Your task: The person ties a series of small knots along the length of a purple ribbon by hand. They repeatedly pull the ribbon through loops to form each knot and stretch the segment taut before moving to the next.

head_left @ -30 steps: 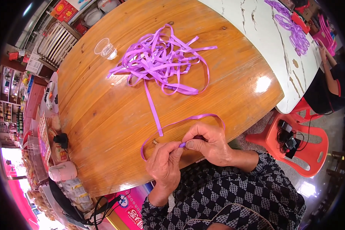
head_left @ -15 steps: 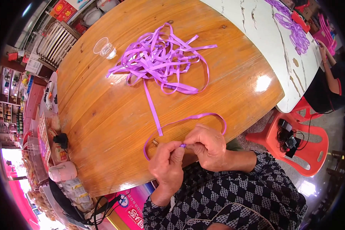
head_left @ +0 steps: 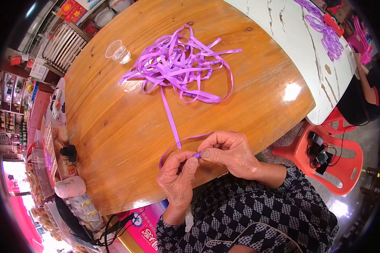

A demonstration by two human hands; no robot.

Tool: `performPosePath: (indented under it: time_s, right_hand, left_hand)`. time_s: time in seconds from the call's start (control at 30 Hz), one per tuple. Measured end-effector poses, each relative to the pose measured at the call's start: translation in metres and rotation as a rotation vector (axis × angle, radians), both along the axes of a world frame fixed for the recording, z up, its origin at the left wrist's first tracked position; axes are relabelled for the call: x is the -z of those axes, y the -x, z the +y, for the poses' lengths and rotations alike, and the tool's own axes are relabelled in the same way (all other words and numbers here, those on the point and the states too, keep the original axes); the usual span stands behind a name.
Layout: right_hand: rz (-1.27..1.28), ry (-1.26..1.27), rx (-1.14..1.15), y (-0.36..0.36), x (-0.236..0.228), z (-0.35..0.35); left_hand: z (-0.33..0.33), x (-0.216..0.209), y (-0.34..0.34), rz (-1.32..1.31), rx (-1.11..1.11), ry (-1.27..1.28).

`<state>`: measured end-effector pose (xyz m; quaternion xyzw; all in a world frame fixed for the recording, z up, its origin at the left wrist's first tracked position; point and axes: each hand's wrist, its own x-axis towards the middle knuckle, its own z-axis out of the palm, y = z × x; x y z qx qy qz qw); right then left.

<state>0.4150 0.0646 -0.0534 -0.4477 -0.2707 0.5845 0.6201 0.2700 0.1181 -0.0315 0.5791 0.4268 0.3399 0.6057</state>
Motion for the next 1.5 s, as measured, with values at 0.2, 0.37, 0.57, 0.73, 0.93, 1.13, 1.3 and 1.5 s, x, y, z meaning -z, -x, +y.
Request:
performPosePath:
  time_s: [0.2, 0.37, 0.57, 0.73, 0.93, 1.13, 1.3, 1.5]
  right_hand:
    - [0.112, 0.005, 0.033, 0.003, 0.001, 0.001]
    - [0.089, 0.002, 0.095, 0.008, 0.002, -0.002]
    - [-0.433, -0.104, 0.132, 0.011, -0.003, -0.007]
    - [-0.869, -0.541, 0.279, 0.007, 0.013, 0.002]
    - [-0.885, -0.578, 0.284, 0.008, 0.017, 0.003]
    - [-0.971, -0.648, 0.299, 0.005, 0.017, 0.006]
    - [-1.074, -0.654, 0.337, 0.007, 0.016, 0.006]
    - [-0.873, -0.531, 0.222, -0.002, 0.008, 0.007]
  left_hand:
    - [0.000, 0.003, -0.004, -0.030, -0.001, -0.003]
    - [-0.002, 0.004, -0.005, -0.074, -0.032, 0.014]
    - [-0.001, 0.007, 0.002, 0.077, 0.016, -0.227]
    - [0.000, -0.004, -0.003, 0.283, 0.056, -0.523]
    - [-0.003, -0.004, -0.006, 0.285, 0.062, -0.569]
    - [0.000, 0.000, -0.011, 0.315, 0.082, -0.745]
    - [0.002, 0.007, -0.010, 0.356, 0.097, -0.815]
    - [0.004, 0.008, -0.003, 0.211, 0.069, -0.502]
